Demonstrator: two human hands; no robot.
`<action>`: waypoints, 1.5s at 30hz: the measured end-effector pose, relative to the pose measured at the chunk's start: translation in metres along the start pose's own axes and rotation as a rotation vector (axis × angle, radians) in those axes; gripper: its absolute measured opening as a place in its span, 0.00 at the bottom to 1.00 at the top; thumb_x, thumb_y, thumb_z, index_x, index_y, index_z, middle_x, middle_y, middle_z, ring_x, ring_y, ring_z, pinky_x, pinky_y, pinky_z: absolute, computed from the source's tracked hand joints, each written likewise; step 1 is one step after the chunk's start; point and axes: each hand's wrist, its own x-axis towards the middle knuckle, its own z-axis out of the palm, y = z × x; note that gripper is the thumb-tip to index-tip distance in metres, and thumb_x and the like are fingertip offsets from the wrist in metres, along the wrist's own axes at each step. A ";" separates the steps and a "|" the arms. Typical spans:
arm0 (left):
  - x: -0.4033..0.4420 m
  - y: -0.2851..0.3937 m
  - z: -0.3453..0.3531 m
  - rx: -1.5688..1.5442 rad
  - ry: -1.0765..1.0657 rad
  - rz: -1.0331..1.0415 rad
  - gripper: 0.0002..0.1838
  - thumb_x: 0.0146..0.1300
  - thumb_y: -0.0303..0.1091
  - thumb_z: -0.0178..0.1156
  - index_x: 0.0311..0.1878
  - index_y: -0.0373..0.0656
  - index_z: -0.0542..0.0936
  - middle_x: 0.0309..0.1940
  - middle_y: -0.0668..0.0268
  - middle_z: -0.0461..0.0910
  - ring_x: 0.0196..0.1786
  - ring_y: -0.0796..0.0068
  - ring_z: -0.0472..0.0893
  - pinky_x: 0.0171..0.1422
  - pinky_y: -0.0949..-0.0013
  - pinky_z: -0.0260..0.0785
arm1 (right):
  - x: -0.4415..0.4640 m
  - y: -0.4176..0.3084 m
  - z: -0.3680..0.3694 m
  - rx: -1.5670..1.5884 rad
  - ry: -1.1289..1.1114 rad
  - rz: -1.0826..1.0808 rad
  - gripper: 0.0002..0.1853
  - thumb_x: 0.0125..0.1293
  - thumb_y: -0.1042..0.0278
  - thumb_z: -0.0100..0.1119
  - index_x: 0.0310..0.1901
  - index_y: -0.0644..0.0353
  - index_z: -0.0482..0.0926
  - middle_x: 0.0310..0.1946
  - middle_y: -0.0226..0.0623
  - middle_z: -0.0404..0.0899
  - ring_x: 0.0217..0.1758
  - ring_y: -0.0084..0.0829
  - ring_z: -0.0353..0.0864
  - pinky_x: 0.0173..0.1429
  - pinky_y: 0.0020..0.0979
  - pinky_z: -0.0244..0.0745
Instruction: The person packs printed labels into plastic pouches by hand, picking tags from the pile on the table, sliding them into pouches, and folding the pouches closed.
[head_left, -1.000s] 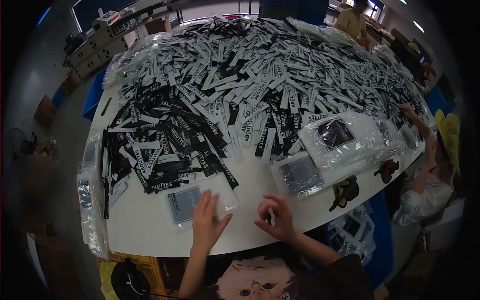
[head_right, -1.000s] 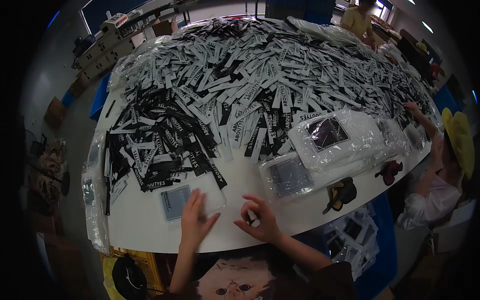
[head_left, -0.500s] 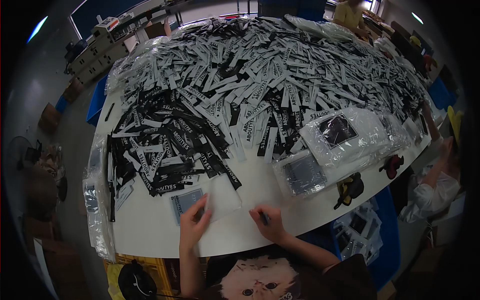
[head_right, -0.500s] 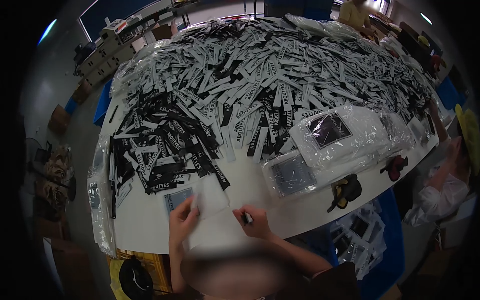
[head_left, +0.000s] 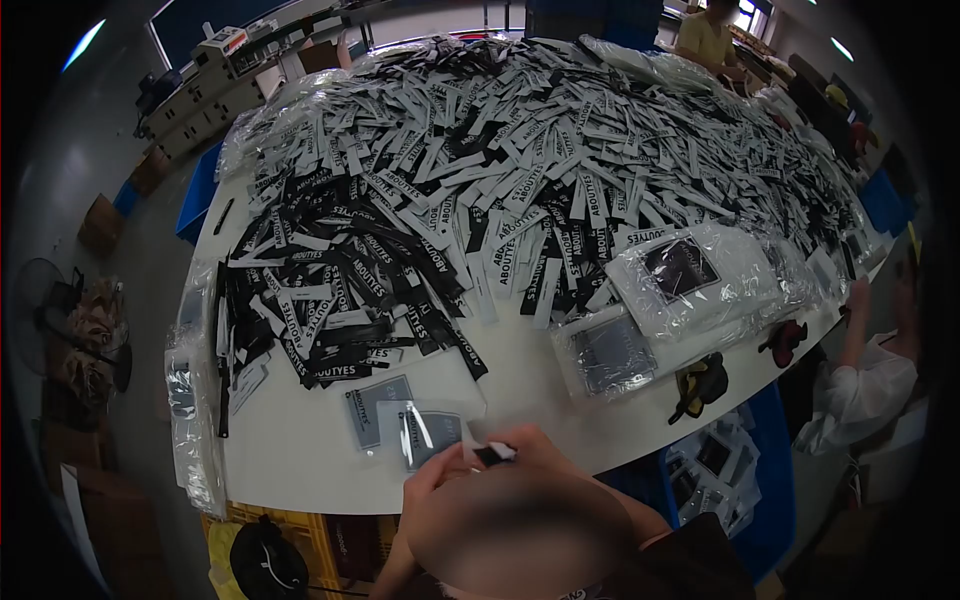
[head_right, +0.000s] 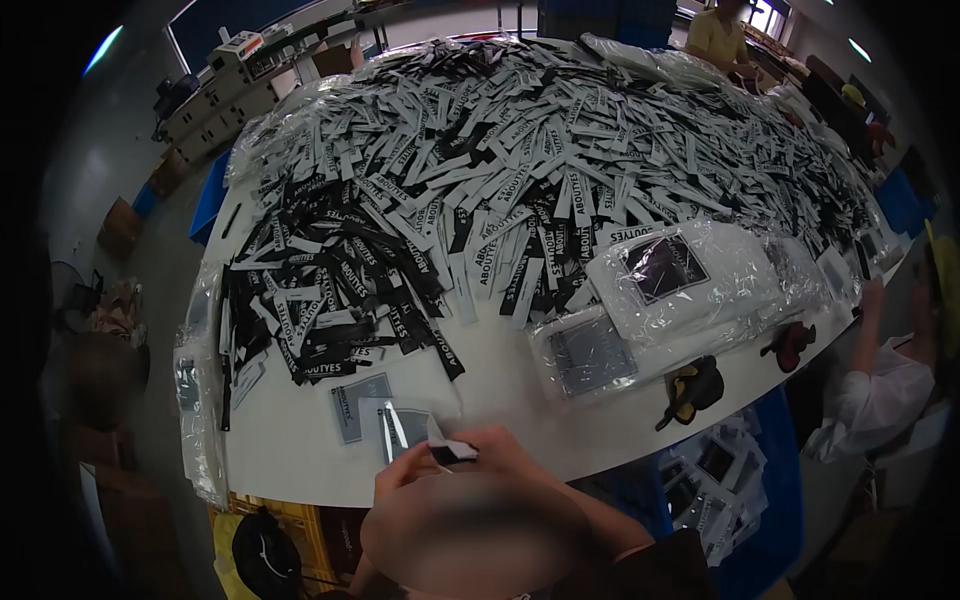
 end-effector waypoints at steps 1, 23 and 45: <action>-0.004 -0.008 0.002 -0.164 0.042 -0.138 0.18 0.49 0.28 0.68 0.44 0.33 0.77 0.34 0.59 0.81 0.33 0.73 0.80 0.42 0.69 0.74 | -0.005 0.002 0.007 -0.052 -0.019 -0.112 0.09 0.57 0.68 0.62 0.39 0.61 0.79 0.21 0.41 0.73 0.23 0.28 0.69 0.32 0.27 0.67; 0.010 0.018 0.004 0.391 0.005 -0.029 0.17 0.40 0.26 0.66 0.35 0.34 0.74 0.35 0.55 0.73 0.40 0.52 0.76 0.43 0.59 0.69 | -0.009 -0.022 -0.004 -0.273 0.330 -0.275 0.25 0.43 0.82 0.59 0.49 0.67 0.73 0.34 0.39 0.80 0.28 0.30 0.76 0.34 0.27 0.71; 0.027 0.018 0.014 0.512 -0.197 0.166 0.52 0.38 0.44 0.73 0.66 0.37 0.57 0.56 0.55 0.63 0.58 0.53 0.63 0.64 0.56 0.52 | -0.025 -0.018 -0.036 1.072 0.441 -0.233 0.20 0.72 0.60 0.39 0.53 0.69 0.70 0.54 0.51 0.72 0.61 0.39 0.70 0.67 0.36 0.58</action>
